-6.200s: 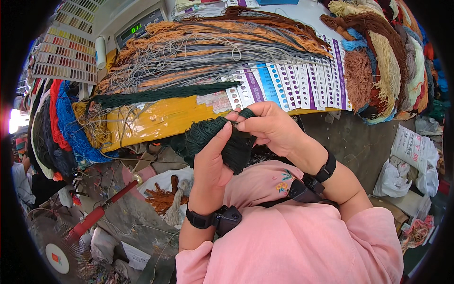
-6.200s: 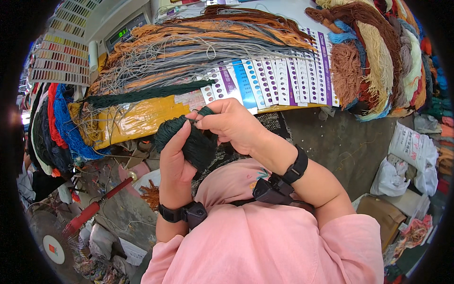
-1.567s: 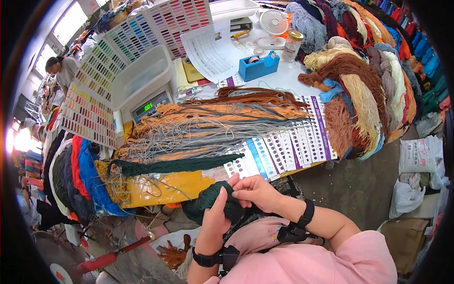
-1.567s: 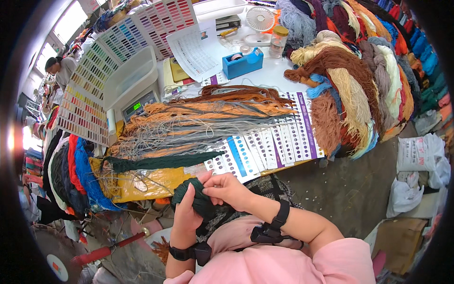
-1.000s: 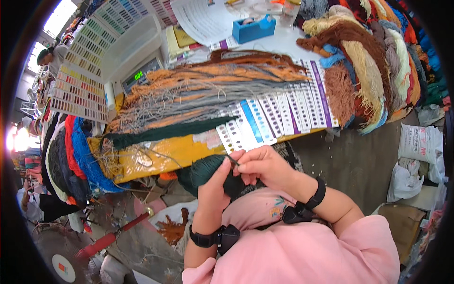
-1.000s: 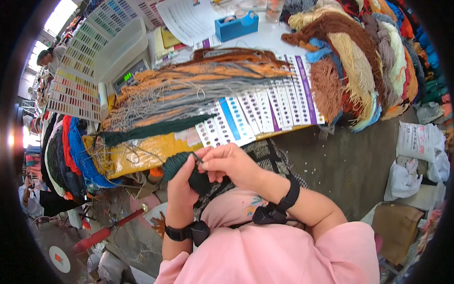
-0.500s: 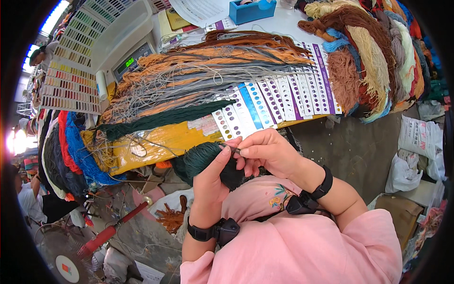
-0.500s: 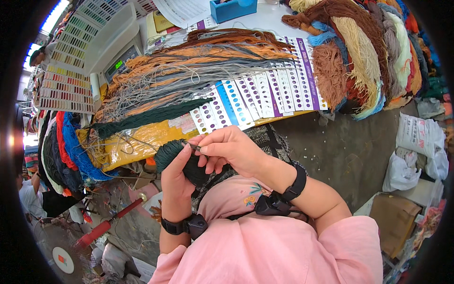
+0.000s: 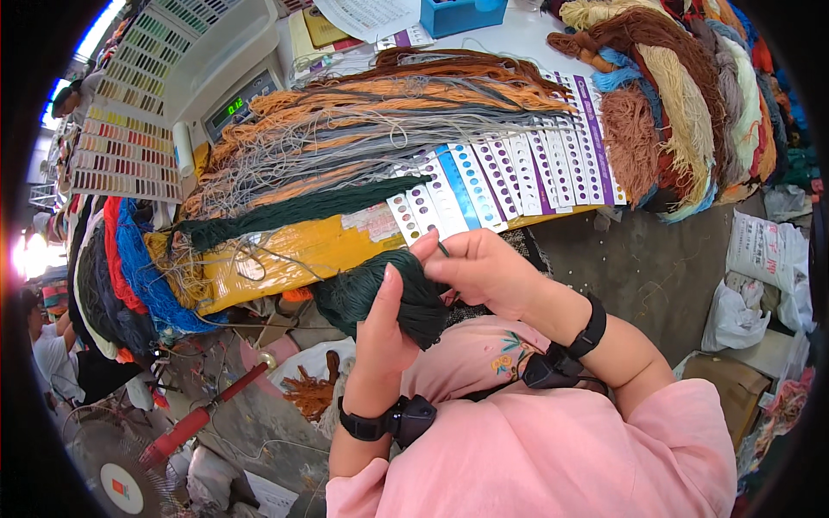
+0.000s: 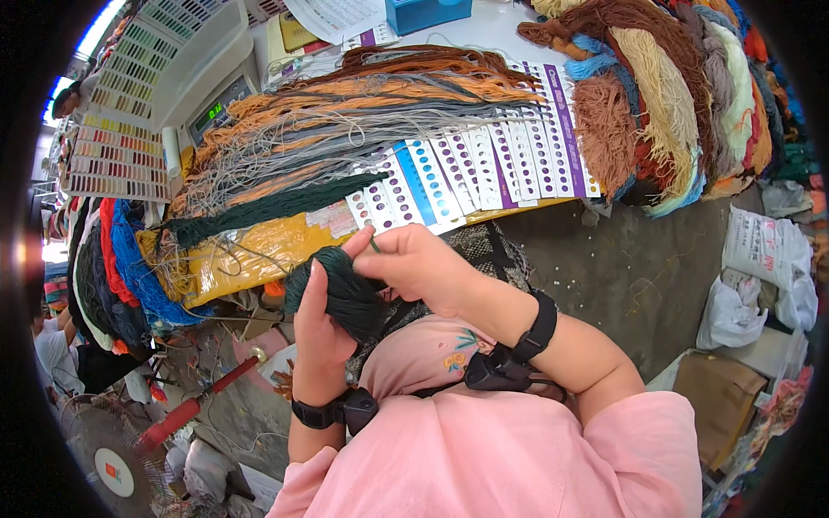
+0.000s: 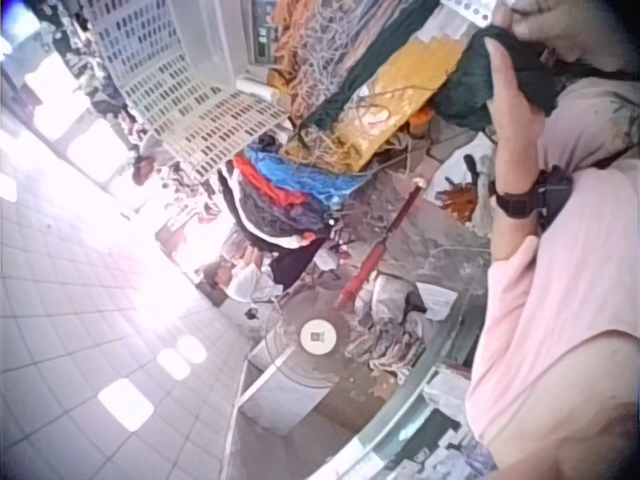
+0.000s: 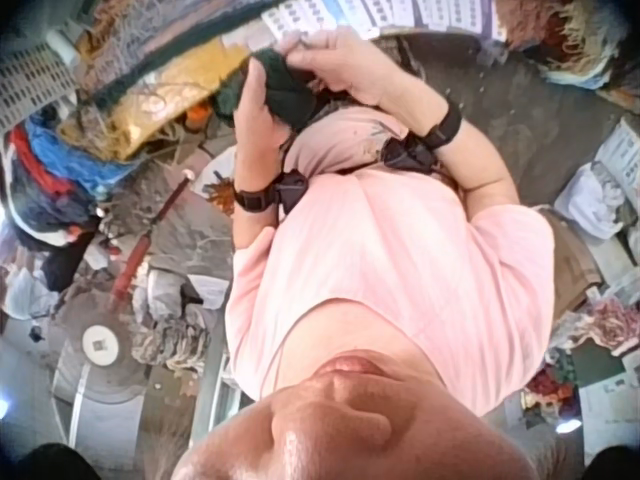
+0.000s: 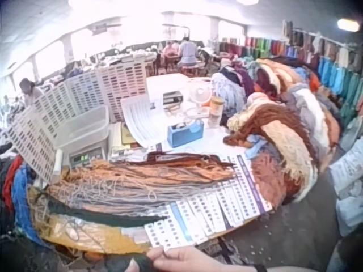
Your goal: The person picks up a bundle of white thread, pulls out a single strand, and threads it through a hole in a card. They then pick up a bundle of green thread, separate a single strand, and thread it through a different hole in the card.
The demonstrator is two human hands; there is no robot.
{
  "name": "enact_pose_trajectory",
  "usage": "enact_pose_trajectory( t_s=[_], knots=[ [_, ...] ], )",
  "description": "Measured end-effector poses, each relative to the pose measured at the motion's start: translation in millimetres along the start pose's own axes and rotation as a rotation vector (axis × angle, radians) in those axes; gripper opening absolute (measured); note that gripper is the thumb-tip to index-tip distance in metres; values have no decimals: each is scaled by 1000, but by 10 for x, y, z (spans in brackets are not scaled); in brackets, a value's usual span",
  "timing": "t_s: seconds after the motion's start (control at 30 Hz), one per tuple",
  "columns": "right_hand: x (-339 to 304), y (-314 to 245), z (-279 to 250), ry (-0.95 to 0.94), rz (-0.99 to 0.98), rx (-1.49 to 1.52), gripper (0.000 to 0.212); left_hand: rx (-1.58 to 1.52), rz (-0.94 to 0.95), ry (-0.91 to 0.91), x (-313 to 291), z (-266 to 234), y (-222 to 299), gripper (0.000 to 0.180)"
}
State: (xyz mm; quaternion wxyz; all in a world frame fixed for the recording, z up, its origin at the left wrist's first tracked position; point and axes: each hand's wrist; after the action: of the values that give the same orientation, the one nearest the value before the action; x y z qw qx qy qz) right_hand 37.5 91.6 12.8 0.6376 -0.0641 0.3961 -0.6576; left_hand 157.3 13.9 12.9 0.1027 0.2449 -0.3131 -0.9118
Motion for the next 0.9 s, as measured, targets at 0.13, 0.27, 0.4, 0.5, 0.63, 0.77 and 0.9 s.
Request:
enact_pose_trajectory(
  t_s=[0.13, 0.27, 0.4, 0.5, 0.63, 0.77, 0.9],
  knots=[
    [11, -5, 5, 45, -44, -157, 8, -90, -22, 24, 10, 15, 20, 41],
    [6, -8, -20, 33, -30, 17, 14, -27, -1, 143, 33, -23, -28, 37],
    [22, -20, -43, 61, -31, 5, 8, -154, -40, 115, 38, -22, -16, 40],
    [29, -29, -39, 52, -20, 36, 9, -250, -59, 96, 36, -47, -8, 38],
    [42, -13, -27, 44, -50, -10, 8, -245, -26, 139, 31, -47, -45, 36],
    [46, -6, -6, 38, -99, -99, 8, -201, -4, 146, 52, -75, -69, 33],
    [31, -47, 45, 36, -87, -231, 8, -162, 41, 147, 55, -71, -65, 30]
  ],
)
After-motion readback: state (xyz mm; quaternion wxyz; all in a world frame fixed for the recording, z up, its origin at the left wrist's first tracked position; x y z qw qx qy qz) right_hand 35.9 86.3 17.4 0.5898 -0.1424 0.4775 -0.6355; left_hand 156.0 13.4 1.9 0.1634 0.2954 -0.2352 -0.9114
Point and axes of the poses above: each hand's wrist, its own x-axis towards the middle knuckle, its own z-axis out of the palm, y = z × x, and after that the axes turned 5 degrees about -z, right-handed
